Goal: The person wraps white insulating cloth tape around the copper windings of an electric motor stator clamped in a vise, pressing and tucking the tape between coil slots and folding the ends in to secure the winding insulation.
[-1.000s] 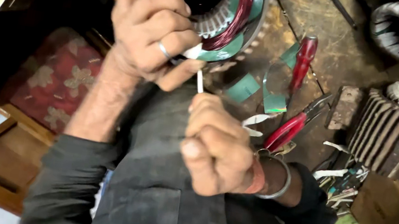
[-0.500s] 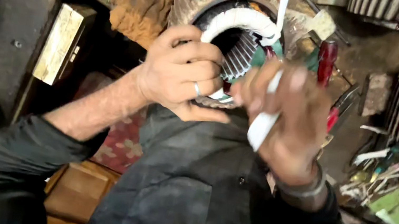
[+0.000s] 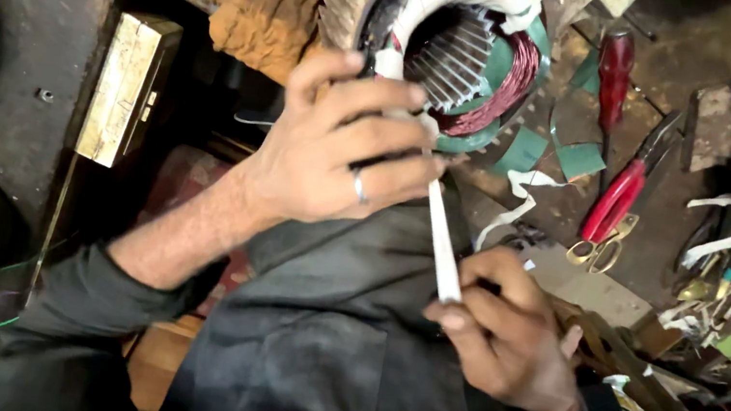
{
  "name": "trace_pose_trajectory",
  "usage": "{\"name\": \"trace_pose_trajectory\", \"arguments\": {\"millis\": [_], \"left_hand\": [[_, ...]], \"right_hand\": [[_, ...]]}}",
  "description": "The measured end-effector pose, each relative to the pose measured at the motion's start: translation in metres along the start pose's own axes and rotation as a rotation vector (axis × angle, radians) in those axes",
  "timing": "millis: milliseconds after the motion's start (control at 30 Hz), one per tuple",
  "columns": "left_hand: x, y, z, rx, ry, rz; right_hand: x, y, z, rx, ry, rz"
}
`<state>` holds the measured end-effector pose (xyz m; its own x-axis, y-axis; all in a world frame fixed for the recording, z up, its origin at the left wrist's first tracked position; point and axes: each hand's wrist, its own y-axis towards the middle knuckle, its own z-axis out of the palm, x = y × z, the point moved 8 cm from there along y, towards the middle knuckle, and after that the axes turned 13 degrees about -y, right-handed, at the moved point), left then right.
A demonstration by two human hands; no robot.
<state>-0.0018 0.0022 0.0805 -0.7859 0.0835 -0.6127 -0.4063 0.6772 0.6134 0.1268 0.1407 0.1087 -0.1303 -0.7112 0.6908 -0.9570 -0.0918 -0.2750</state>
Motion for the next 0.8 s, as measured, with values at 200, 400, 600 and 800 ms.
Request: {"name": "trace_pose_trajectory", "arguments": {"millis": [200, 400, 600, 800], "left_hand": [[-0.035, -0.018, 0.018, 0.048, 0.03, 0.056], [-0.039, -0.024, 0.021, 0.088, 0.067, 0.075], [-0.042, -0.016, 0.022, 0.082, 0.014, 0.067], [-0.044, -0.003, 0.035, 0.118, 0.066, 0.059]], "right_hand": [[-0.03, -0.024, 0.03, 0.015, 0.209, -0.027], [-0.07, -0.057, 0.073, -0.004, 1.083, 0.437], [-0.081, -0.071, 0.088, -0.138, 1.143, 0.557], [-0.089, -0.08, 0.107, -0.097, 1.254, 0.671]]}}
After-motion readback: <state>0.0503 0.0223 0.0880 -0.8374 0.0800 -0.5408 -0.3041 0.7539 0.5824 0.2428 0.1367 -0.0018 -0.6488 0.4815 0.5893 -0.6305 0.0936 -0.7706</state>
